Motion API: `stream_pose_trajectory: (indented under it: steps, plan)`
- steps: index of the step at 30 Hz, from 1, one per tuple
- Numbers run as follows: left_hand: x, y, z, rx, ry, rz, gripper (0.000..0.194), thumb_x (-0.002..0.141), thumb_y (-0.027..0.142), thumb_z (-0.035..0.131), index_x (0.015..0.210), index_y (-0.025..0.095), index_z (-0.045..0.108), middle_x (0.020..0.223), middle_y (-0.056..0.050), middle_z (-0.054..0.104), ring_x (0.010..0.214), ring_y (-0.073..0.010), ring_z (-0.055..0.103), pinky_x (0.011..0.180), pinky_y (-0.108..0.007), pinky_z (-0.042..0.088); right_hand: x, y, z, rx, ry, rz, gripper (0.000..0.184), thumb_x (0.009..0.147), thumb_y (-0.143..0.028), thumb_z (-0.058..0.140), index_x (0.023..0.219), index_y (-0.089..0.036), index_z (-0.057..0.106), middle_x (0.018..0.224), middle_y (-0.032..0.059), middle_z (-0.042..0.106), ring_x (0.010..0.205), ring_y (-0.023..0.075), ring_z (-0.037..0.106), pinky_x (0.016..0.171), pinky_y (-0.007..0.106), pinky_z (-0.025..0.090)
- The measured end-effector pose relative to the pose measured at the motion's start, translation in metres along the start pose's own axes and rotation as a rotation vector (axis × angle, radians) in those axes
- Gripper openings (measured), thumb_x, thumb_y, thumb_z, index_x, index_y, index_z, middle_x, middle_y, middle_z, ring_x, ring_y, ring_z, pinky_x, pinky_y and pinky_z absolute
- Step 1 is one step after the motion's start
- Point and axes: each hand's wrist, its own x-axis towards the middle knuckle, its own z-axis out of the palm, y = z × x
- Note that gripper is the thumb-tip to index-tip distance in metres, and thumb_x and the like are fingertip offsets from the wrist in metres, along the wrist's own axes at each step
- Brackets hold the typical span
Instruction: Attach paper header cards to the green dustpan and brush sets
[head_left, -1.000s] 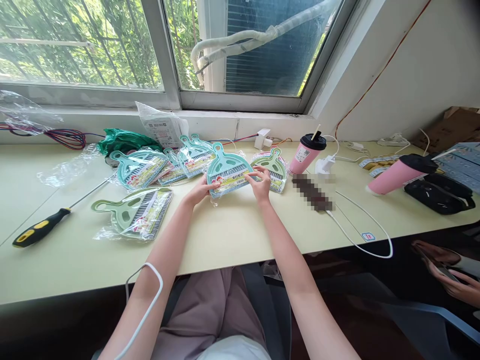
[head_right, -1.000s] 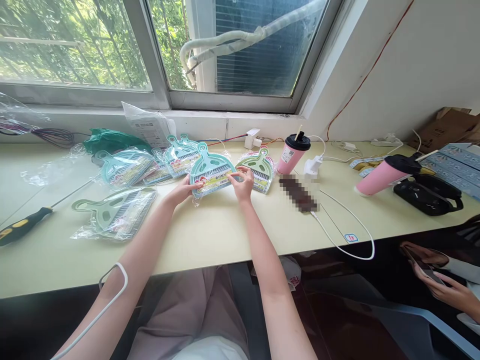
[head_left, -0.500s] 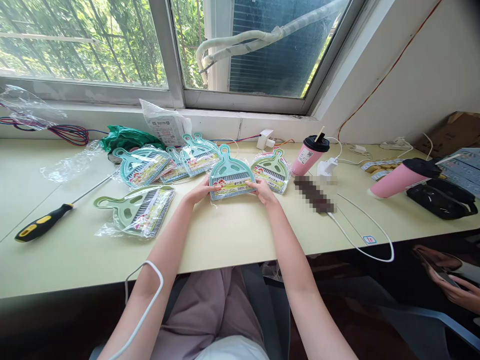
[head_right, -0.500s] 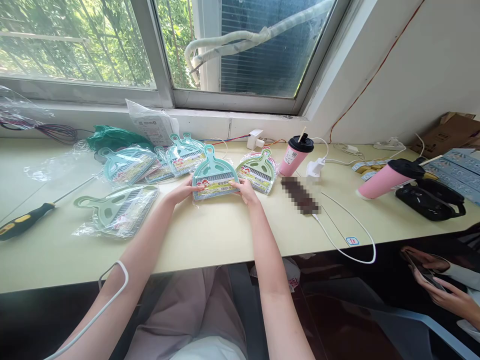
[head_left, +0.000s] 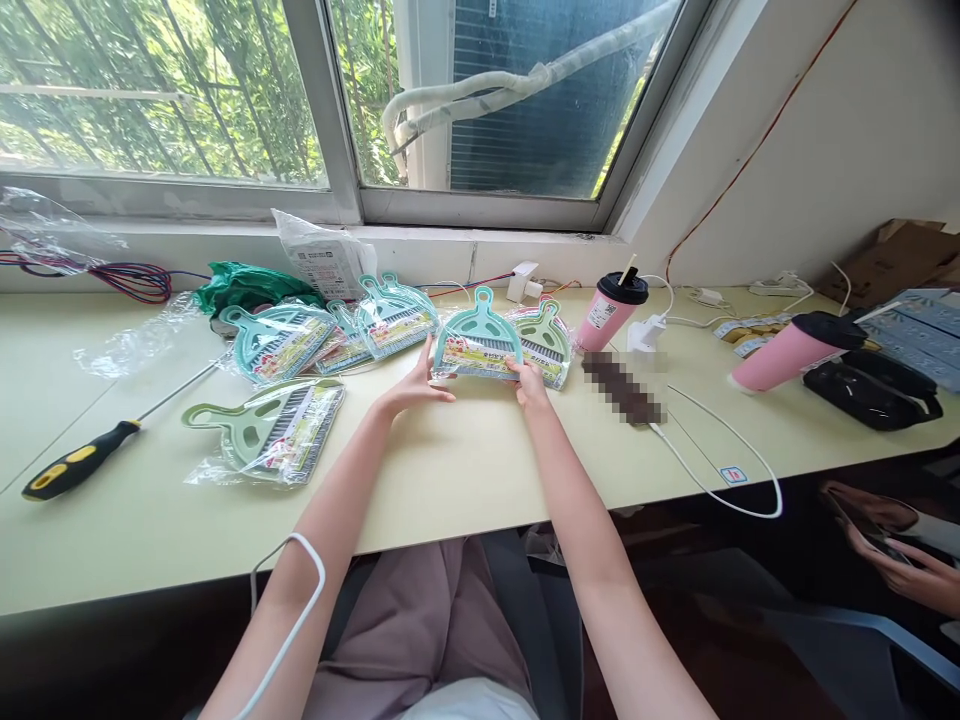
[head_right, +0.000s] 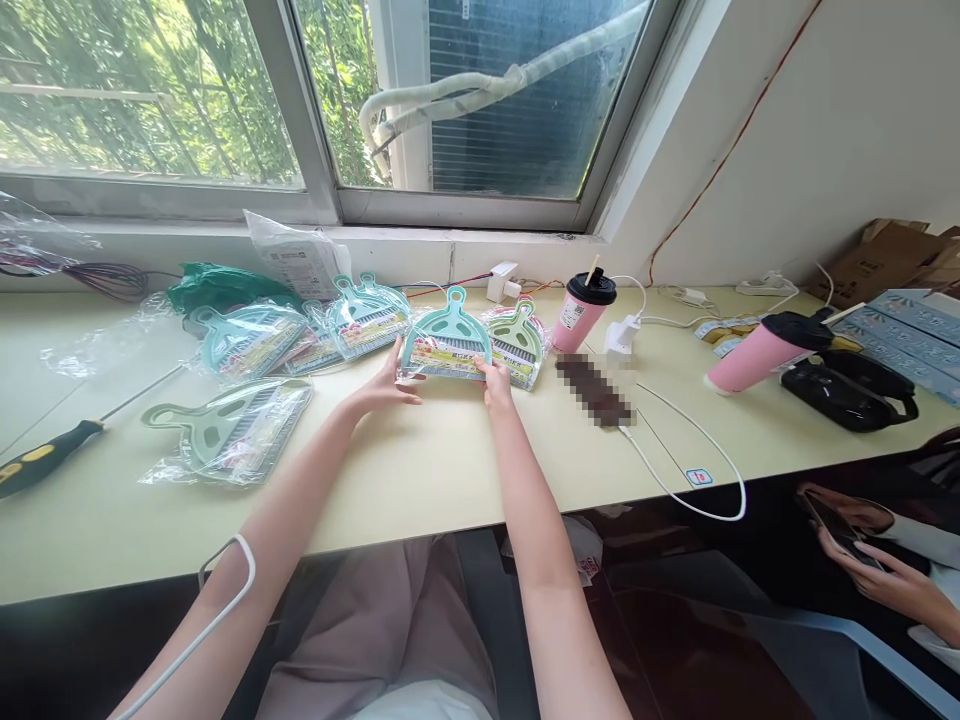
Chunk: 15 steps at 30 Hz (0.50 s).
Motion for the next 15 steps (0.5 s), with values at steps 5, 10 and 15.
stream_pose_trajectory:
  steps: [5, 10, 15]
  plan:
    - [0.012, -0.012, 0.007, 0.017, 0.259, 0.009, 0.107, 0.076, 0.046, 0.077, 0.16, 0.026, 0.015, 0.134, -0.016, 0.061, 0.101, -0.0263, 0.069, 0.081, -0.04, 0.059, -0.002, 0.001, 0.001, -0.016, -0.045, -0.034, 0.019, 0.066, -0.025, 0.079, 0.08, -0.02, 0.067, 0.077, 0.0013, 0.072, 0.082, 0.0178, 0.069, 0.068, 0.028, 0.059]
    - [0.011, -0.01, 0.002, -0.073, 0.366, -0.01, 0.054, 0.081, 0.052, 0.069, 0.118, 0.014, 0.062, 0.11, -0.013, 0.071, 0.085, -0.0229, 0.072, 0.079, -0.041, 0.061, -0.006, -0.001, 0.002, -0.065, -0.222, -0.056, 0.028, 0.064, -0.033, 0.084, 0.084, -0.021, 0.068, 0.087, 0.0025, 0.074, 0.09, 0.0209, 0.07, 0.08, 0.035, 0.06]
    - [0.016, -0.015, 0.005, -0.136, 0.488, -0.049, 0.041, 0.078, 0.041, 0.072, 0.105, 0.014, 0.056, 0.094, -0.01, 0.072, 0.074, -0.0208, 0.072, 0.073, -0.043, 0.063, -0.009, -0.002, 0.003, -0.072, -0.281, -0.062, 0.035, 0.06, -0.038, 0.085, 0.086, -0.021, 0.069, 0.092, 0.0042, 0.075, 0.095, 0.0235, 0.069, 0.083, 0.037, 0.059]
